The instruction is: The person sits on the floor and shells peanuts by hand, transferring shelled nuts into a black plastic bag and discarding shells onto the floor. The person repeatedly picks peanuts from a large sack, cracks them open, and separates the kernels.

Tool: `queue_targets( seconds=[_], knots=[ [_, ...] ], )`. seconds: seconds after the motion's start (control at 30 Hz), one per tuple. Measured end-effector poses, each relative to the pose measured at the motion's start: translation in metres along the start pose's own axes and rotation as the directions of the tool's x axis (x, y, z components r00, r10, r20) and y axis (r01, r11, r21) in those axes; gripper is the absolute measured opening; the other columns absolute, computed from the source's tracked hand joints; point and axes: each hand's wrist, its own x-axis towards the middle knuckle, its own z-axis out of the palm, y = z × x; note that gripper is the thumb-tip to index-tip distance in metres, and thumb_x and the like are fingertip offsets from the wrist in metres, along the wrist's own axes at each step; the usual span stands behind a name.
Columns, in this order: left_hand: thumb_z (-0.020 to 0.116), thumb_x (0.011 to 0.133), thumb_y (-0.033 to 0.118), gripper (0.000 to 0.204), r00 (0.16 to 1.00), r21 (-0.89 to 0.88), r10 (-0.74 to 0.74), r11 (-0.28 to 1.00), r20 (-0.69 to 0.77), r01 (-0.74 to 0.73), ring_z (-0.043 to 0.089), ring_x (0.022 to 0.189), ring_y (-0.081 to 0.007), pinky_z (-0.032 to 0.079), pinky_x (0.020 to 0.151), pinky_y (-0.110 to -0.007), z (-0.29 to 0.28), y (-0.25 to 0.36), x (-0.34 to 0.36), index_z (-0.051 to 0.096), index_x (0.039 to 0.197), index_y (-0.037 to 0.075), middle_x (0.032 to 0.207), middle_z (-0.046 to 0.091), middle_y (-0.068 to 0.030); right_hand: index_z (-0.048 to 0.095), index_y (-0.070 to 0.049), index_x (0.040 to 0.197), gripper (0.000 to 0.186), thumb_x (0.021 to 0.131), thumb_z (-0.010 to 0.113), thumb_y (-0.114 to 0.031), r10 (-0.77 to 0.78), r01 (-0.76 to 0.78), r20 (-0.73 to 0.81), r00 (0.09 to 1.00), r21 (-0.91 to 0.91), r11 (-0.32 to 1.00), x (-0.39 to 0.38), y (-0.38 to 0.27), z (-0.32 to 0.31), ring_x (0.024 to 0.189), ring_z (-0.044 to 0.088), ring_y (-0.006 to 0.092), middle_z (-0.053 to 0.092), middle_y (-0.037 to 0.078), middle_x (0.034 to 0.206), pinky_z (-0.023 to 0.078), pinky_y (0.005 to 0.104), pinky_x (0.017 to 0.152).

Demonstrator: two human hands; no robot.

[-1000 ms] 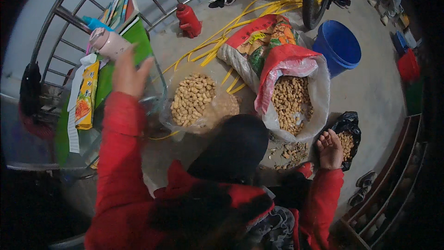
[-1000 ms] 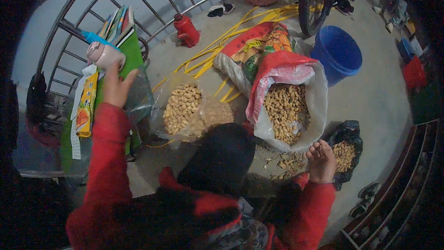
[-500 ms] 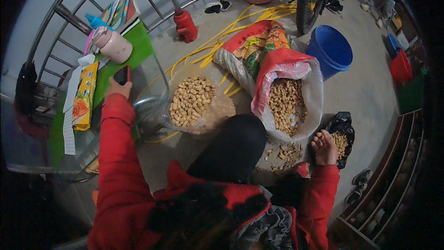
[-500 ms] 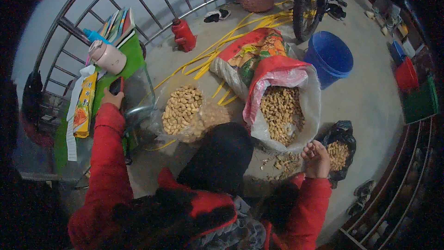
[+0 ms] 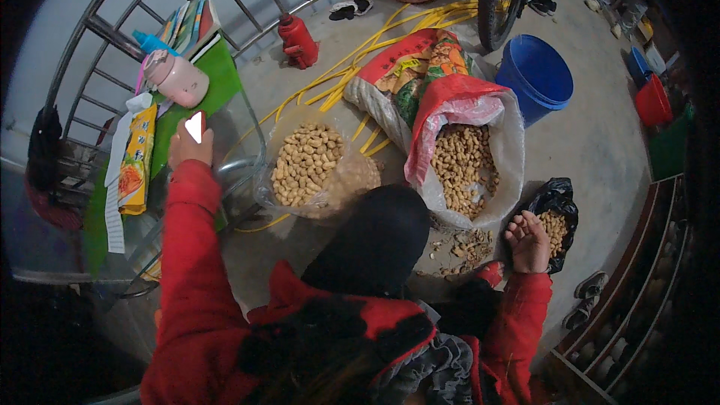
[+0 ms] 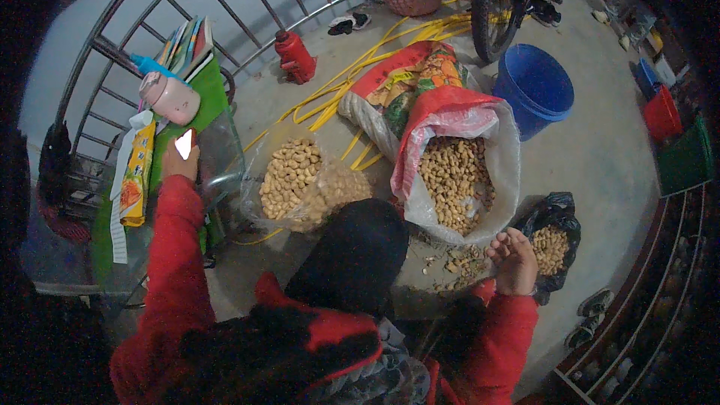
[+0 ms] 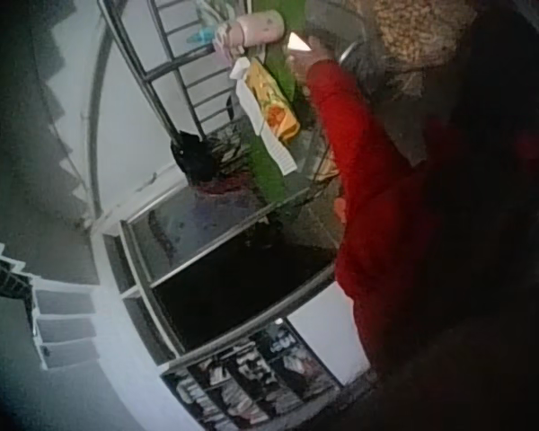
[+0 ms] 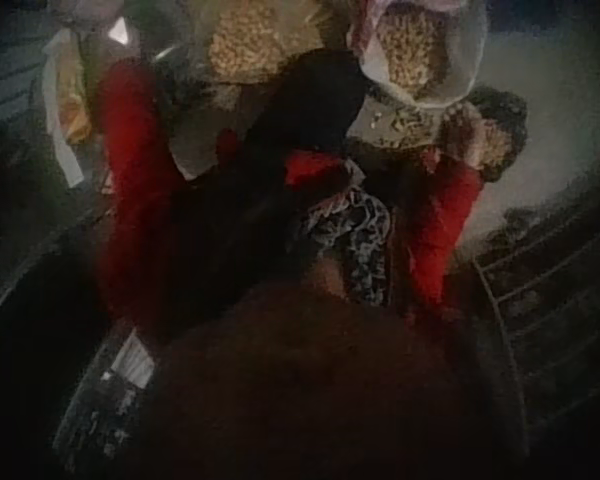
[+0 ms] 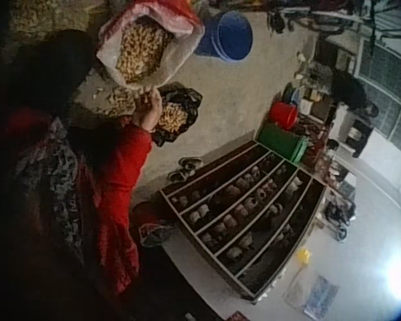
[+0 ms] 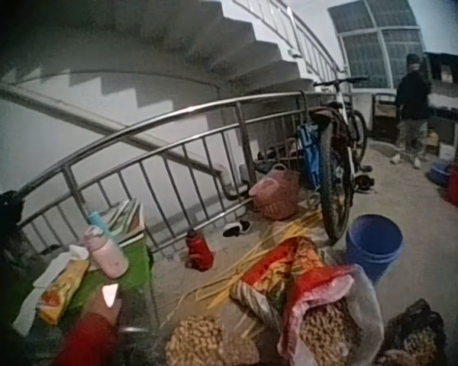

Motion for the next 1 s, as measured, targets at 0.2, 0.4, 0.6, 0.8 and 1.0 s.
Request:
queue_targets(
  seconds=[0.2,0.4,0.6,0.8,1.0],
  knots=[
    [0.056,0.072,0.015,0.028,0.829,-0.518,0.558,0.701,-0.029,-0.490,0.049,0.094,-0.0313,0.039,0.082,-0.036,-0.020,0.118,-0.061,0.055,0.099,0.007,0.100,0.053,-0.0161,0.048,-0.006,0.096,0.019,0.080,0.049,-0.016,0.008,-0.010,0.045,0.999,0.053,0.999,-0.006,-0.003,0.001,0.075,0.052,0.0168,0.054,0.005,0.084,0.045,0.0296,0.065],
    [0.053,0.076,0.018,0.023,0.420,-0.798,0.900,0.339,0.119,-0.499,0.055,0.084,-0.0279,0.043,0.074,-0.034,0.000,0.234,-0.135,0.056,0.094,0.004,0.089,0.058,-0.0150,0.048,-0.006,0.097,0.020,0.079,0.050,-0.015,-0.107,0.111,-0.033,0.994,0.161,0.981,-0.047,-0.024,0.009,0.074,0.051,0.0167,0.053,0.005,0.084,0.045,0.0300,0.063],
    [0.054,0.075,0.019,0.022,-0.221,-0.885,0.931,0.173,0.290,-0.432,0.055,0.081,-0.0289,0.043,0.071,-0.036,0.064,0.311,-0.210,0.055,0.091,0.004,0.085,0.057,-0.0153,0.049,-0.003,0.095,0.018,0.079,0.049,-0.013,-0.065,0.060,0.006,0.998,0.328,0.943,-0.073,-0.013,0.016,0.064,0.052,0.0203,0.052,0.011,0.075,0.044,0.0321,0.060],
    [0.058,0.071,0.022,0.031,-0.338,-0.828,0.793,0.337,0.506,-0.449,0.055,0.082,-0.0306,0.044,0.071,-0.036,0.168,0.377,-0.264,0.053,0.094,0.000,0.087,0.057,-0.0174,0.047,-0.001,0.092,0.017,0.080,0.049,-0.012,0.047,-0.051,0.021,0.999,0.381,0.923,-0.061,-0.016,0.005,0.064,0.053,0.0225,0.053,0.014,0.077,0.044,0.0319,0.060],
    [0.056,0.067,0.016,0.035,0.083,-0.601,0.822,0.477,0.564,-0.641,0.055,0.081,-0.0368,0.043,0.073,-0.041,0.274,0.384,-0.268,0.050,0.097,0.000,0.085,0.056,-0.0225,0.047,0.002,0.093,0.016,0.079,0.048,-0.006,0.118,-0.117,0.027,0.993,0.468,0.876,-0.061,-0.026,-0.013,0.068,0.055,0.0244,0.054,0.016,0.080,0.046,0.0324,0.061]
  ],
)
